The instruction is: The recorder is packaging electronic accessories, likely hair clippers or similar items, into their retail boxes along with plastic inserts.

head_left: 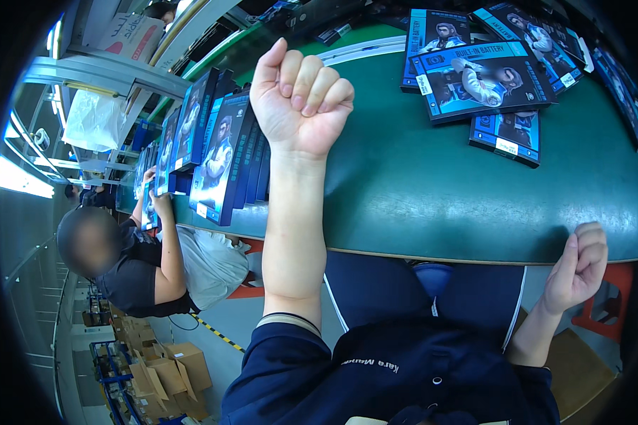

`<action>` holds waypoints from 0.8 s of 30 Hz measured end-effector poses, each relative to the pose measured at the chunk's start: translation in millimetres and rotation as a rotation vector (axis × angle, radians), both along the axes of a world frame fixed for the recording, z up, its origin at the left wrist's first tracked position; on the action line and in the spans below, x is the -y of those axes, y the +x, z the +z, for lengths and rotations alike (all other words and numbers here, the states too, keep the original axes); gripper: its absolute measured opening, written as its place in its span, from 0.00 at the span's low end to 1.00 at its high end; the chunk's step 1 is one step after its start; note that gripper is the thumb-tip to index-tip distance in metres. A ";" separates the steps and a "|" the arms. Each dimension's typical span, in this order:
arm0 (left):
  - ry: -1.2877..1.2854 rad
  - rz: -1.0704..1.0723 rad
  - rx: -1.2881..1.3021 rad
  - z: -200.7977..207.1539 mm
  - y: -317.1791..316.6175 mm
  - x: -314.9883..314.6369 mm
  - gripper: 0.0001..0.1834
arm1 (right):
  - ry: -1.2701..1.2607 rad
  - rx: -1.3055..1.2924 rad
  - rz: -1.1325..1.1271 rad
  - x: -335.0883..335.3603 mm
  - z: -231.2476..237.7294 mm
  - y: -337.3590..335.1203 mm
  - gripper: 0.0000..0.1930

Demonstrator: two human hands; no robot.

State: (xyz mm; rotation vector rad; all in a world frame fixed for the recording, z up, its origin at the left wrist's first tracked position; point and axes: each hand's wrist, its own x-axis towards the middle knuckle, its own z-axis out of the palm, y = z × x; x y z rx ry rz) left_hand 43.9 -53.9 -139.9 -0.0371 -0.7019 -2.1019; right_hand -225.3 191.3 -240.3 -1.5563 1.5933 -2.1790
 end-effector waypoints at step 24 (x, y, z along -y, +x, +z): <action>-0.091 0.187 0.139 21.2 -29.3 -30.1 0.39 | 0.071 0.028 0.309 13.4 15.1 -19.3 0.52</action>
